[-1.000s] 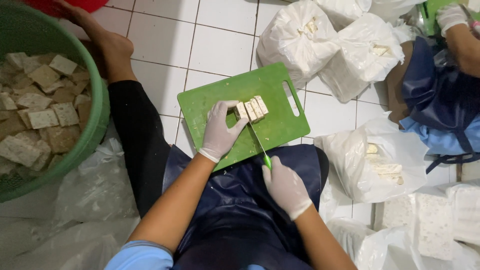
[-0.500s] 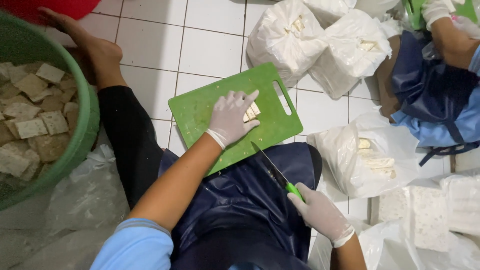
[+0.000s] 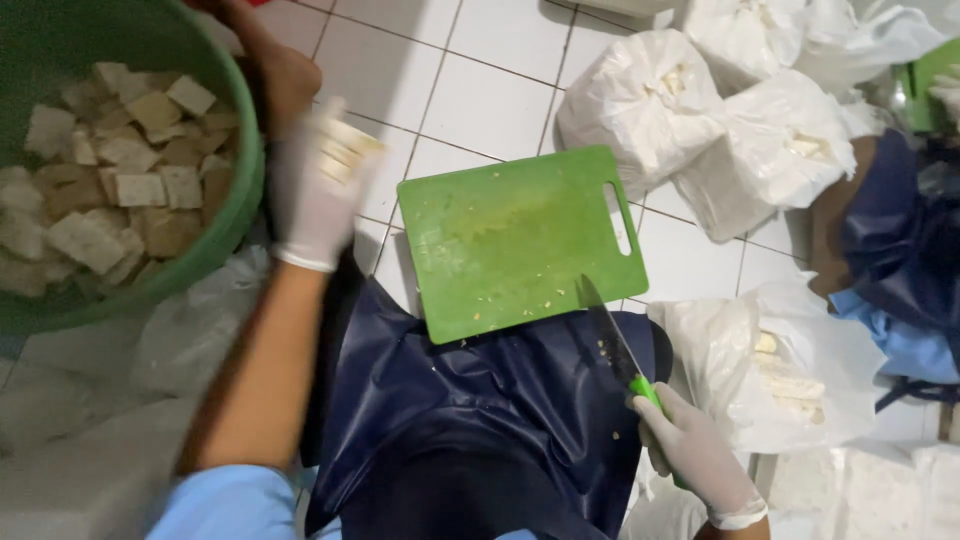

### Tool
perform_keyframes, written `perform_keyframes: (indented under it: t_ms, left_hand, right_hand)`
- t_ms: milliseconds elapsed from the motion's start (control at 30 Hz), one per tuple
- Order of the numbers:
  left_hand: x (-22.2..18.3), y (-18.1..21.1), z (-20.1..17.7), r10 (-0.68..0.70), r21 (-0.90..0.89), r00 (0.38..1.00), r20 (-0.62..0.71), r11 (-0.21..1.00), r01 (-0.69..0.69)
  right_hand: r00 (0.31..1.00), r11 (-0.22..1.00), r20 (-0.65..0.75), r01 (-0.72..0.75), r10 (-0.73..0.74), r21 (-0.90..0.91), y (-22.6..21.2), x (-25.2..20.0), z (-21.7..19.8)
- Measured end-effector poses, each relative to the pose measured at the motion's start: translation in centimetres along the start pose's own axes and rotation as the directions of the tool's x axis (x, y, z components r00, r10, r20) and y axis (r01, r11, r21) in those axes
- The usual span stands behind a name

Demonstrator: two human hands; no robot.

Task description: Slicing blocks of tempeh into smaller pieces on a cutting board and placing them into a large bowl.

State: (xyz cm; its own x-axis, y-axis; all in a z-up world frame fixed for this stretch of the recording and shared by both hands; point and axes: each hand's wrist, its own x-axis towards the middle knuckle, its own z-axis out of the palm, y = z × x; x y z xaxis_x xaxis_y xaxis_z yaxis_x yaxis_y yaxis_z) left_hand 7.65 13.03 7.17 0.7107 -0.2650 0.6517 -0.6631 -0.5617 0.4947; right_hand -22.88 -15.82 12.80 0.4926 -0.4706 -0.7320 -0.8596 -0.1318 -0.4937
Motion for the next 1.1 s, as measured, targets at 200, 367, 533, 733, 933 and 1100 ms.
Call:
perform_keyframes:
  t_ms: [200, 367, 533, 733, 933, 1100]
  left_hand:
    - [0.4, -14.3, -6.7, -0.363, 0.381, 0.917, -0.164, 0.835, 0.398]
    - [0.8, -9.4, -4.6, -0.397, 0.492, 0.917, -0.037, 0.791, 0.363]
    - [-5.7, -2.7, 3.3, -0.182, -0.051, 0.977, 0.110, 0.981, 0.188]
    - [-12.3, 2.8, 6.7, -0.608, -0.352, 0.677, 0.414, 0.579, 0.735]
    - [-12.3, 3.2, 6.8, -0.612, -0.236, 0.559, 0.559, 0.529, 0.815]
    - [-10.3, 4.2, 6.2, -0.586, -0.215, 0.580, 0.566, 0.575, 0.790]
  right_hand:
    - [0.999, 0.999, 0.010, 0.040, -0.040, 0.022, -0.3, 0.5, 0.6]
    - [0.997, 0.995, 0.005, 0.079, -0.079, -0.055, -1.5, 0.3, 1.2]
    - [0.925, 0.960, -0.269, 0.279, -0.267, 0.007, 0.2, 5.3, 2.2]
    - [0.672, 0.825, -0.499, 0.532, -0.548, -0.190, -1.2, 12.9, 3.2]
    - [0.727, 0.870, -0.503, 0.480, -0.468, -0.116, -1.5, 15.3, 4.7]
    - [0.747, 0.878, -0.489, 0.469, -0.450, -0.091, -0.4, 13.3, 5.3]
